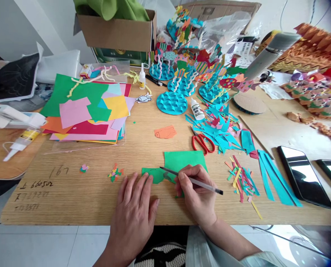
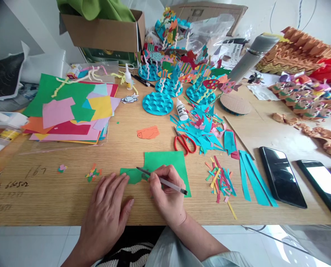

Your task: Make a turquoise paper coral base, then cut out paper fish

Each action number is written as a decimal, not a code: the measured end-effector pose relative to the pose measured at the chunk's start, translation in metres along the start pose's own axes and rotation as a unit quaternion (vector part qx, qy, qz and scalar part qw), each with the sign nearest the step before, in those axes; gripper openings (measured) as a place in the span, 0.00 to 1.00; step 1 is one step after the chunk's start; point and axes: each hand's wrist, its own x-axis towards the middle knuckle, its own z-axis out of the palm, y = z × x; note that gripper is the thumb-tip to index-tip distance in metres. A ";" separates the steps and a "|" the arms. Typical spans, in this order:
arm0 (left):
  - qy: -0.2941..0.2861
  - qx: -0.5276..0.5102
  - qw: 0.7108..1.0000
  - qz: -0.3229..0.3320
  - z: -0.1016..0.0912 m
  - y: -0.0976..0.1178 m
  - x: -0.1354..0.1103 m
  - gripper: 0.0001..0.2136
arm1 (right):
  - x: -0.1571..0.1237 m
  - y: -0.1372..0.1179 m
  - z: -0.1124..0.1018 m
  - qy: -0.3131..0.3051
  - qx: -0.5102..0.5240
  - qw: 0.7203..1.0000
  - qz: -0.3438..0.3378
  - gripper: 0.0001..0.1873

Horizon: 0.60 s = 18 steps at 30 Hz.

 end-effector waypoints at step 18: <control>0.027 -0.063 0.997 0.028 0.000 -0.010 -0.006 0.16 | 0.018 0.000 -0.013 -0.198 0.026 0.967 0.160 0.13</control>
